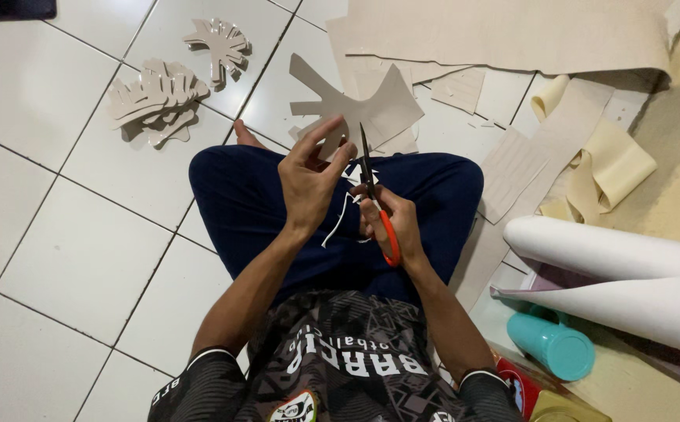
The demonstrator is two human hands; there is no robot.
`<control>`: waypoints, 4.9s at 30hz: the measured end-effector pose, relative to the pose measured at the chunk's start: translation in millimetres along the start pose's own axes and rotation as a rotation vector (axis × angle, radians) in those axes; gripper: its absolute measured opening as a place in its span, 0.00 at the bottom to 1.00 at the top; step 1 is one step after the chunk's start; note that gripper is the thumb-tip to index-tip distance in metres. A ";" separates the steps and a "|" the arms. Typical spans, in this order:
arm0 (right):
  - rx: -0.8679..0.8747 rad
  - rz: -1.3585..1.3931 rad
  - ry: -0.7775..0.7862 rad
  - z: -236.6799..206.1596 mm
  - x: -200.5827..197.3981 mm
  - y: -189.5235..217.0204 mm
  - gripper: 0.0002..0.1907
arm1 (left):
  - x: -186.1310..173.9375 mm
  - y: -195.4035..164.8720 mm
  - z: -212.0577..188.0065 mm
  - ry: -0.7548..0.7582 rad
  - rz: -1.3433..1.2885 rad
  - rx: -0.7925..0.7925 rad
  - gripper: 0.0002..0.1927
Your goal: The person sits on the tiled floor and cuts decorative leaf and palm-frond shapes out of light paper or thin board using red-handled scissors. They rotate and reposition the sheet between cuts, place finished cutouts in a pile on the floor, and trim scraps from around the shapes.
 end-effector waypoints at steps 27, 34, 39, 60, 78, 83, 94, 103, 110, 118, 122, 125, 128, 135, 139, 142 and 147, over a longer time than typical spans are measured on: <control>0.006 -0.128 -0.130 -4.7 -4.7 -1.2 0.17 | -2.3 -7.0 4.1 0.079 -0.052 0.110 0.39; 0.069 0.023 -0.020 -1.2 1.0 4.4 0.15 | -20.4 -10.2 27.1 0.187 0.171 0.027 0.50; 0.077 0.195 0.069 3.4 2.2 6.2 0.20 | -12.8 -8.9 9.6 0.199 0.139 0.009 0.49; 0.100 0.549 0.203 5.8 -4.7 -6.3 0.14 | -19.5 39.2 -18.3 0.045 -0.783 -0.588 0.13; 0.109 0.407 0.176 0.7 -9.4 -1.4 0.16 | 7.9 19.9 -5.0 0.147 -0.404 -0.357 0.13; -0.003 0.542 0.134 3.0 -4.0 -9.1 0.21 | 15.9 26.5 -21.6 0.057 -0.482 -0.410 0.15; 0.065 0.547 -0.043 -2.6 5.7 -29.4 0.17 | 27.0 31.6 -27.2 0.041 -0.630 -0.384 0.15; 0.044 0.453 -0.234 9.9 -33.9 -43.0 0.14 | -12.9 3.3 23.1 0.456 0.162 -0.291 0.18; -0.025 0.288 -0.308 23.7 -30.9 -14.1 0.12 | -8.1 -20.4 27.1 0.350 0.713 0.339 0.25; -0.106 0.451 -0.464 32.6 -11.7 -8.5 0.12 | 1.9 43.1 -45.0 -0.070 -0.325 -0.005 0.17; -0.092 0.419 -0.344 21.6 6.5 -20.8 0.15 | 7.3 64.4 -32.8 -0.114 -0.292 -0.152 0.22; 0.008 0.270 -0.321 5.8 8.7 -33.1 0.21 | -11.7 51.2 3.7 -0.150 -0.103 -0.059 0.22; 0.075 0.126 -0.149 -13.9 6.8 -39.8 0.23 | -27.8 31.3 22.3 -0.135 0.017 0.002 0.23; 0.012 -0.054 0.013 -8.3 5.2 -29.2 0.32 | -14.8 12.0 -0.3 -0.012 -0.047 -0.026 0.22; 0.003 -0.110 0.023 -2.8 2.7 -13.9 0.33 | -10.6 7.7 -6.3 0.004 -0.059 -0.022 0.22; 0.004 -0.134 0.028 -3.9 1.9 -6.5 0.33 | -10.2 5.1 -8.3 0.010 -0.048 -0.041 0.22; 0.045 -0.086 0.016 -5.8 0.6 -5.2 0.31 | -8.5 2.9 -8.6 0.016 -0.056 -0.047 0.22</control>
Point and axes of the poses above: each hand's wrist, its own z-axis towards the middle knuckle, its own x-axis out of the palm, y = z × x, the point moved 5 cm from there along z, towards the middle knuckle, and after that the axes turned 5 degrees about -z, right-handed, at the moved point
